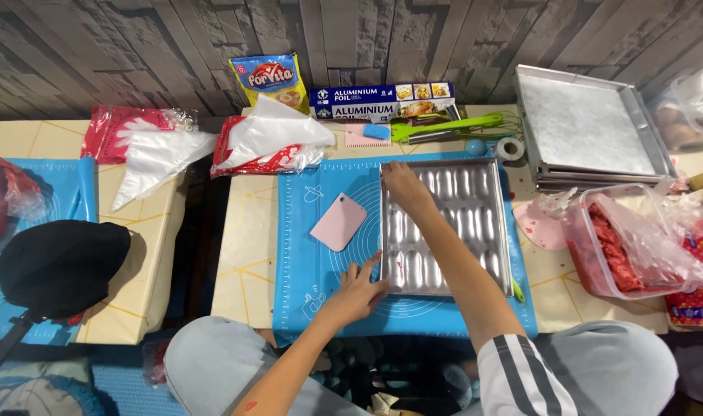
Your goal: Cleaning a metal baking tray with a cloth and portioning red dough into plastic bags.
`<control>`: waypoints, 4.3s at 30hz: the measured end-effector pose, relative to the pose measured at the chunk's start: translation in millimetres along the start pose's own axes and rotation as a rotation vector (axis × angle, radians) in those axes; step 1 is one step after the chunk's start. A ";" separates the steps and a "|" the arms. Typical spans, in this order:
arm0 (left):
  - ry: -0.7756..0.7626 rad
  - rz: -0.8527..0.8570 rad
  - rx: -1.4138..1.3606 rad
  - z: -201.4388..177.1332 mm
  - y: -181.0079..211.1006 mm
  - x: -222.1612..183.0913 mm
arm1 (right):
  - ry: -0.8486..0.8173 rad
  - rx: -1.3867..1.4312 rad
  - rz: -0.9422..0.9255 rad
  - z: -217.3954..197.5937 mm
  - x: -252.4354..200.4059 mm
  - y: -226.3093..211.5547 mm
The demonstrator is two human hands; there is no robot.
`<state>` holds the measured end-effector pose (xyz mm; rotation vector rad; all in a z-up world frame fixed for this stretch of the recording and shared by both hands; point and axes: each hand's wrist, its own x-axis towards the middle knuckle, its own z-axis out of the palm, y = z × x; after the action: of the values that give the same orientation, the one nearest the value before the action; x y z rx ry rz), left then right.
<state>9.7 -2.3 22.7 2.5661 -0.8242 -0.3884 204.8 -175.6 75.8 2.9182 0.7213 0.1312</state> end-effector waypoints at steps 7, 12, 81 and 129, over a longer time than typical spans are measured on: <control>0.007 -0.015 0.006 5.6 -0.3 1.7 | -0.079 0.040 -0.042 -1.0 -8.8 4.6; 0.008 -0.005 0.034 17.1 -5.1 5.0 | -0.173 0.016 -0.049 14.6 -18.0 0.3; 0.197 0.076 0.071 27.6 3.1 1.8 | -0.292 0.225 -0.383 -15.4 -208.6 -16.5; 0.257 0.025 0.255 45.6 -23.0 4.5 | -0.269 0.524 -0.203 0.9 -217.5 2.5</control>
<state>7.1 -1.7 -28.5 2.7564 -0.8557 0.0600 14.3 -279.8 63.9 3.2050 1.1388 -0.5396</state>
